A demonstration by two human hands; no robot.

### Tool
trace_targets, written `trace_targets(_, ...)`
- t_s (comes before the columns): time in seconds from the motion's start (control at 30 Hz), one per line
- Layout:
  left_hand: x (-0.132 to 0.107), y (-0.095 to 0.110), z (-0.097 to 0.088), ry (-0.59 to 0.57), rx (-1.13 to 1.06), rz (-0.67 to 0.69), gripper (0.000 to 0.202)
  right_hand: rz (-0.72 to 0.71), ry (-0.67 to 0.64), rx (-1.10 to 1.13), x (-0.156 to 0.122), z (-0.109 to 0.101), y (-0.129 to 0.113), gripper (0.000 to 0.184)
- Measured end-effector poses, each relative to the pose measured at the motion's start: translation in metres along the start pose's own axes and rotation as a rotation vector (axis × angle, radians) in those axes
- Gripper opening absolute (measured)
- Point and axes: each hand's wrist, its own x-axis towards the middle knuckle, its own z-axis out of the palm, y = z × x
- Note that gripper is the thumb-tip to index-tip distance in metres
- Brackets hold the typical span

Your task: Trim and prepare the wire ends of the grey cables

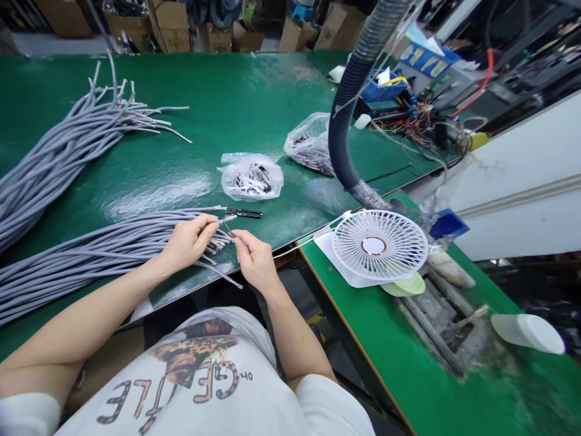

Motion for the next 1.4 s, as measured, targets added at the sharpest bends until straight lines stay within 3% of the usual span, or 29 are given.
trace_targets(0.13, -0.001, 0.000, 0.002, 0.041, 0.066, 0.038, 0.027, 0.006, -0.003, 0.037, 0.003, 0.000, 0.000, 0.027)
trace_targets(0.37, -0.005, -0.001, 0.005, 0.104, 0.293, 0.250, 0.032, 0.080, -0.026, 0.174, 0.006, -0.002, 0.003, 0.028)
trace_targets(0.57, -0.008, -0.004, 0.011, 0.086, 0.347, 0.324, 0.030, 0.030, 0.016, 0.144, 0.010, 0.007, 0.000, 0.025)
trace_targets(0.93, 0.000, -0.006, 0.010, -0.110, 0.211, 0.156, 0.031, -0.078, 0.037, -0.057, 0.008, 0.008, -0.010, 0.022)
trace_targets(1.13, 0.009, -0.009, 0.008, -0.111, 0.000, -0.031, 0.028, -0.473, -0.158, -0.151, -0.010, 0.003, -0.056, 0.018)
trace_targets(1.23, 0.016, -0.010, 0.001, -0.114, -0.340, -0.209, 0.028, -0.366, -0.077, -0.171, -0.005, 0.002, -0.049, 0.021)
trace_targets(1.4, 0.021, -0.008, -0.014, -0.162, -0.729, -0.357, 0.032, -0.139, 0.092, -0.109, 0.009, 0.009, -0.005, 0.025)
